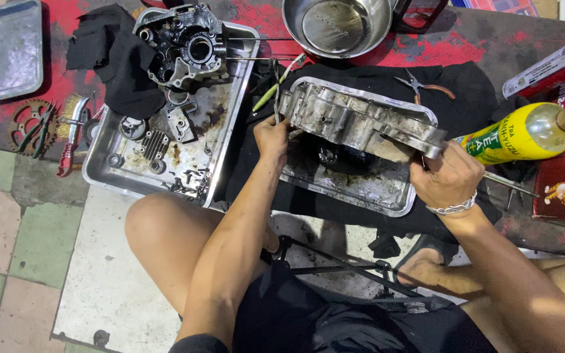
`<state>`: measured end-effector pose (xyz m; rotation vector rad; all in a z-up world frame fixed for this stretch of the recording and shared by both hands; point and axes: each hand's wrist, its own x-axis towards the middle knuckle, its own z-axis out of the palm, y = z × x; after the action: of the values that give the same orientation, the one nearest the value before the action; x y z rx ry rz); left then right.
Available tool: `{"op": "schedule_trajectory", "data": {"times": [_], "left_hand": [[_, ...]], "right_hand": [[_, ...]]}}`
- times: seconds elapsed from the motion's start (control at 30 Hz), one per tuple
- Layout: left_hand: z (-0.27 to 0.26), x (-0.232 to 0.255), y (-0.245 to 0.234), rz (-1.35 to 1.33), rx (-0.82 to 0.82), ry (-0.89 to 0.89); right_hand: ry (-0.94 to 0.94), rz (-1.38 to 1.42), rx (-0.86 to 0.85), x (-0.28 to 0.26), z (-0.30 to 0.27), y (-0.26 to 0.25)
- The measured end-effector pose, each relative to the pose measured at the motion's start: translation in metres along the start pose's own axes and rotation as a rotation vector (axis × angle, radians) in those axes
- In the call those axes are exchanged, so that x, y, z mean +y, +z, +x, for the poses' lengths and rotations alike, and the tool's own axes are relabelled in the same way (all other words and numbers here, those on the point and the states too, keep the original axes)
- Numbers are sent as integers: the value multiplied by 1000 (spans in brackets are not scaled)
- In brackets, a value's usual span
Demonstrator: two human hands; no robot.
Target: The person scrubs a disassembled engine casing with a toothbrush and pours a yellow liquid from a bottle into the tray to clean the parts. The person repeatedly scrubs different areas of the casing and pours more liquid as needed.
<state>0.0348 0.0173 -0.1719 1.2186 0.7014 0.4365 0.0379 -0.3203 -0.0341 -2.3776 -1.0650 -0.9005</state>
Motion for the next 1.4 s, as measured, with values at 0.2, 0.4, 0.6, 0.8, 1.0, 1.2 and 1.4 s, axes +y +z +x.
{"op": "schedule_trajectory", "data": {"times": [0.2,0.4,0.6,0.8,1.0,1.2,1.4], "left_hand": [[-2,-5,0,-62,10,-2],[2,-11,0,-126,11,-27],[6,-18,0,-156,-19,-22],[5,-18,-1,-170,-22,-55],[7,-24,-2,-159,-5,-43],[-20,21,-9,71,-28,-33],[-45,61,-24,610,14,30]], "right_hand": [[-41,12,-1,-4,5,-7],[-44,16,5,-6,5,-10],[-28,44,6,-5,6,-10],[-37,43,9,-6,6,-11],[-8,31,-21,-4,0,-8],[183,87,-82,2,-8,6],[617,229,-452,26,-11,28]]}}
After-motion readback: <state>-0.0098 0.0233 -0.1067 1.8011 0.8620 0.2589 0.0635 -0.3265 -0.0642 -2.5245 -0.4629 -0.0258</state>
